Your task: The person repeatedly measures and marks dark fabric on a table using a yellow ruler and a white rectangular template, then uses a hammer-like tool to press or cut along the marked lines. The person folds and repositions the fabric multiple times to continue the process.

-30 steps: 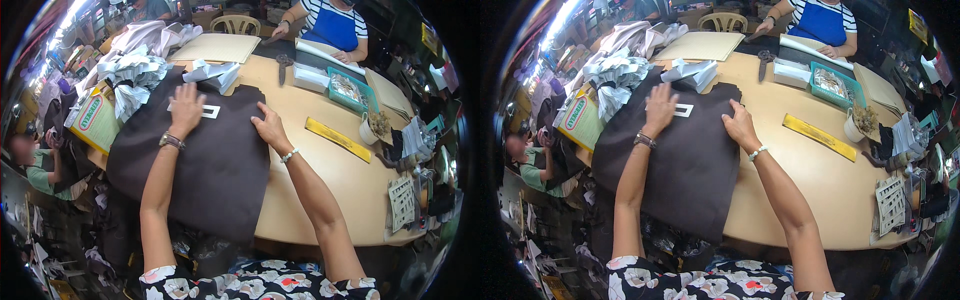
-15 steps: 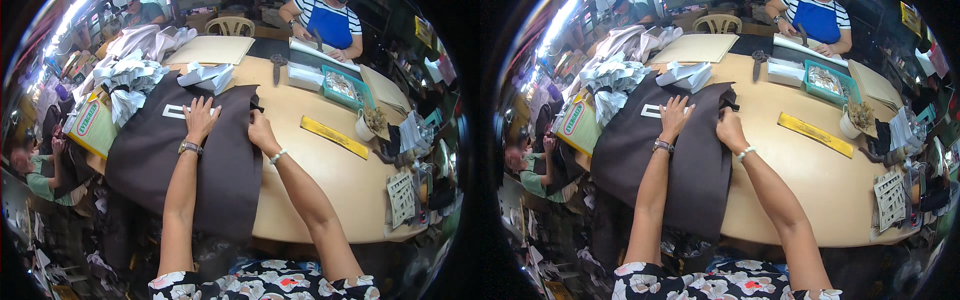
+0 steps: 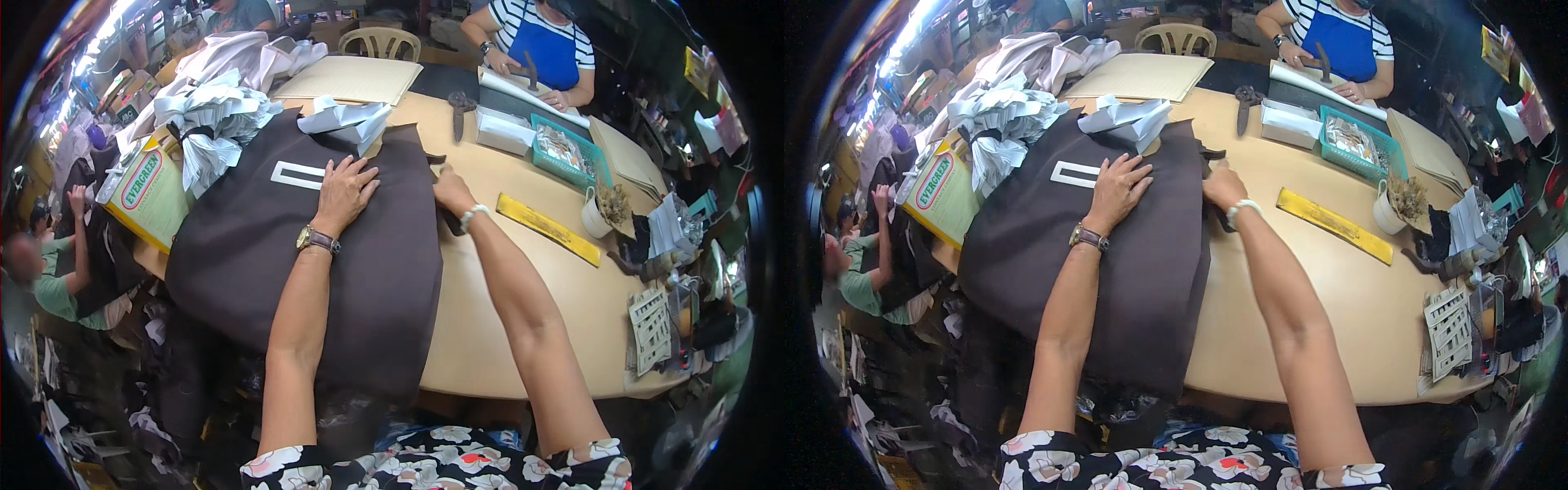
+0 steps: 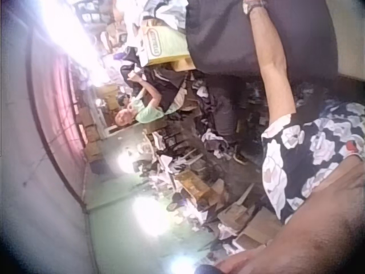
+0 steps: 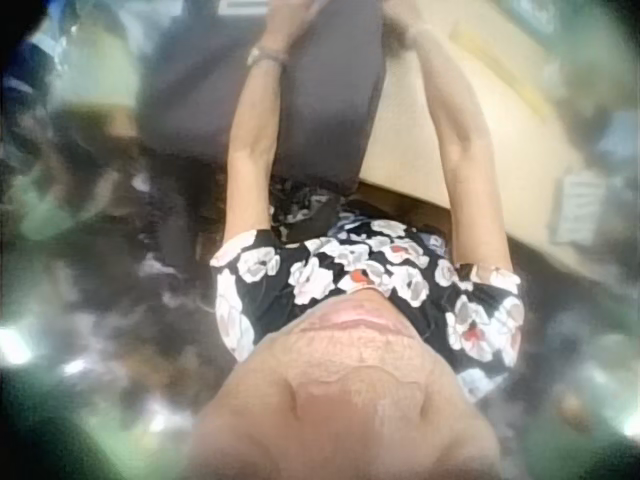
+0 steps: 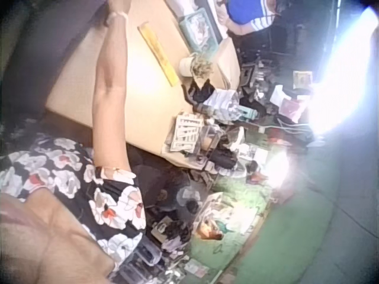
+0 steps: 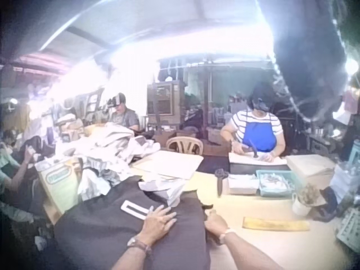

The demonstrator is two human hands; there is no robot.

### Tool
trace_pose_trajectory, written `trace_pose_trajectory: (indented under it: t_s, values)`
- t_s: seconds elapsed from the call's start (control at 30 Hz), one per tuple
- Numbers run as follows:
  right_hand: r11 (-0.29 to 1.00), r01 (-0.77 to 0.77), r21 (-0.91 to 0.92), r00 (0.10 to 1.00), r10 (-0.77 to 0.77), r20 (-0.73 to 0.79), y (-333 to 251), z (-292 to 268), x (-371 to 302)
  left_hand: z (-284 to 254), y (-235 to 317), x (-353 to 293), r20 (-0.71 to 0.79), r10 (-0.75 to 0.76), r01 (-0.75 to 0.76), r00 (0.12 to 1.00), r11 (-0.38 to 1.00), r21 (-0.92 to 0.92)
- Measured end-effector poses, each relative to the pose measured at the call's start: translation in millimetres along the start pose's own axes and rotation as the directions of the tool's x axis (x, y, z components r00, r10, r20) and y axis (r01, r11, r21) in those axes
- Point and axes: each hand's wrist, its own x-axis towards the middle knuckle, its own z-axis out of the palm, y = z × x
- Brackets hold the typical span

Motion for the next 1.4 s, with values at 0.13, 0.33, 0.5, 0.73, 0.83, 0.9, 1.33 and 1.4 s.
trace_pose_trajectory:
  t_s: [0.13,0.33,0.5,0.73,0.83,0.9,1.33,1.4]
  values:
    - [0.892,-0.220,0.395,0.967,0.147,0.207,12,-44,-34,-10,7,-4,0.049,-0.005,0.002,0.999,0.999,0.054]
    - [0.598,-0.065,0.799,0.977,0.201,-0.071,-3,-73,-62,-10,12,-1,0.140,-0.003,-0.011,0.990,0.995,0.098]
    - [0.484,-0.066,0.872,0.998,0.028,0.060,-69,-59,-85,-11,3,-4,0.106,-0.059,0.047,0.993,0.992,0.119]
    - [0.653,-0.100,0.751,0.991,0.135,0.015,-107,28,-94,-5,-11,3,-0.097,-0.254,0.268,0.962,0.943,0.195]
    - [0.793,0.223,0.567,0.953,-0.056,-0.298,-105,51,-116,4,-21,5,0.103,-0.400,0.343,0.911,0.871,0.352]
    - [0.819,0.341,0.462,0.934,-0.242,-0.261,-102,33,-161,12,-24,9,0.196,-0.451,0.349,0.871,0.847,0.401]
    - [0.929,-0.351,0.120,0.604,0.322,-0.729,146,-114,-483,29,-100,15,0.241,-0.301,0.211,0.923,0.917,0.337]
    - [0.807,-0.574,0.137,0.424,0.436,-0.794,205,-119,-526,15,-154,15,0.159,-0.194,0.132,0.968,0.934,0.332]
